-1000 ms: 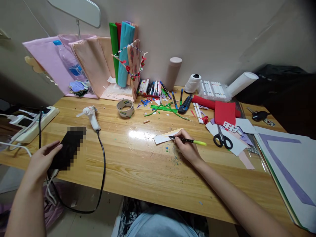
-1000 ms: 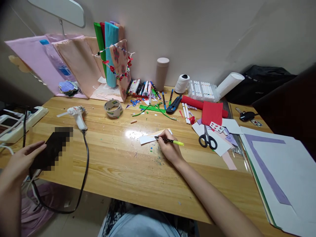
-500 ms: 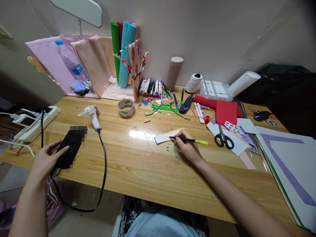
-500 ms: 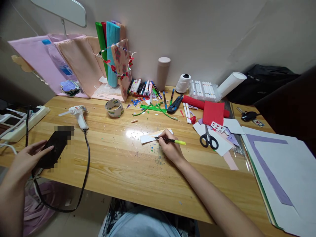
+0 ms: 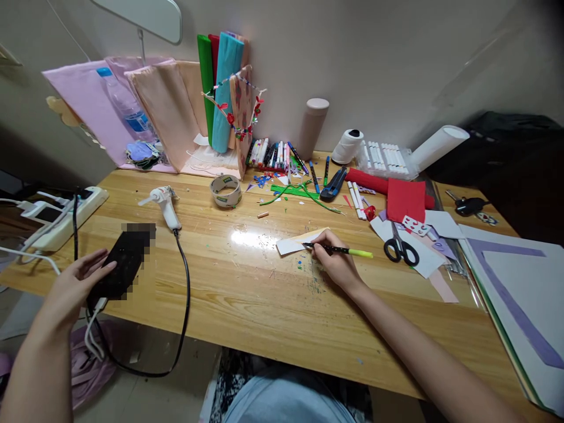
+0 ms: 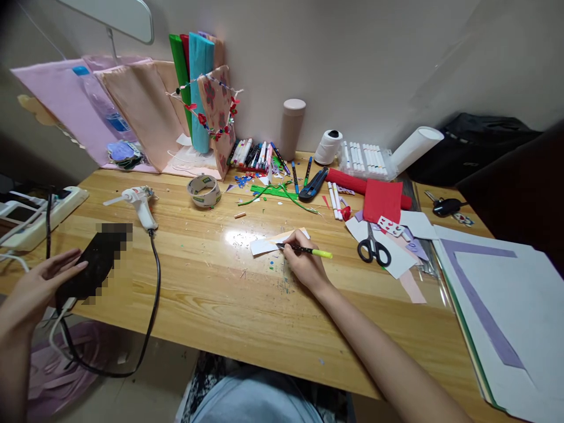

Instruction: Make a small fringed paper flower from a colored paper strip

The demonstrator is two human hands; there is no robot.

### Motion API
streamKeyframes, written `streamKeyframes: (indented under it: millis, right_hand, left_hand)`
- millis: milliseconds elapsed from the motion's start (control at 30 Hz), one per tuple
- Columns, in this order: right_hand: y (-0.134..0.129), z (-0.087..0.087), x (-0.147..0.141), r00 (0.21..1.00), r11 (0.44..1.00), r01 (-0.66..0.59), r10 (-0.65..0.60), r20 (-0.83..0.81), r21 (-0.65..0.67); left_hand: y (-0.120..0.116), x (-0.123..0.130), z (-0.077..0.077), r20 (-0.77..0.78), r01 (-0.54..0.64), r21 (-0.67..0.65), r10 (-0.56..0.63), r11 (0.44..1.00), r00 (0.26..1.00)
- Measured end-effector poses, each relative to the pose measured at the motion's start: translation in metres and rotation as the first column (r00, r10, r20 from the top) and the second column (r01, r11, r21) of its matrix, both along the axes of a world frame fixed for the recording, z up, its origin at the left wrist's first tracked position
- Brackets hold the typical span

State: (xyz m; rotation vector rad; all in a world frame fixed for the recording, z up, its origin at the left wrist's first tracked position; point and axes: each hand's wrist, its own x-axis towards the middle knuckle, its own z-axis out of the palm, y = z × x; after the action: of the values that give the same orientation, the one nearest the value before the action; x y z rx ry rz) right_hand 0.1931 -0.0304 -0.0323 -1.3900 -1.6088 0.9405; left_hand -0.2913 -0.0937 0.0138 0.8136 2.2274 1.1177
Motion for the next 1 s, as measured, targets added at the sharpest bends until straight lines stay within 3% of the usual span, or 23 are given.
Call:
streamKeyframes:
  millis: [167, 567, 833, 1000]
  right_hand:
    - [0.000, 0.000, -0.001, 1.000, 1.000, 0.004, -0.004, -0.006, -0.005]
    - [0.000, 0.000, 0.000, 1.000, 1.000, 0.012, -0.012, 0.009, -0.004]
    - [-0.001, 0.001, -0.001, 1.000, 1.000, 0.012, -0.012, -0.013, -0.014]
    - [-0.001, 0.002, -0.002, 1.000, 1.000, 0.017, -0.017, -0.010, -0.009]
  left_hand:
    - [-0.010, -0.008, -0.003, 0.041, 0.096, 0.042, -0.098, 0.994, 0.994]
    - [-0.005, -0.006, -0.015, -0.124, 0.102, 0.033, -0.097, 0.994, 0.987]
    - [-0.005, -0.025, -0.018, 0.051, 0.019, 0.103, -0.025, 0.994, 0.998]
    - [-0.003, -0.025, -0.021, 0.035, 0.010, 0.115, -0.014, 0.993, 0.999]
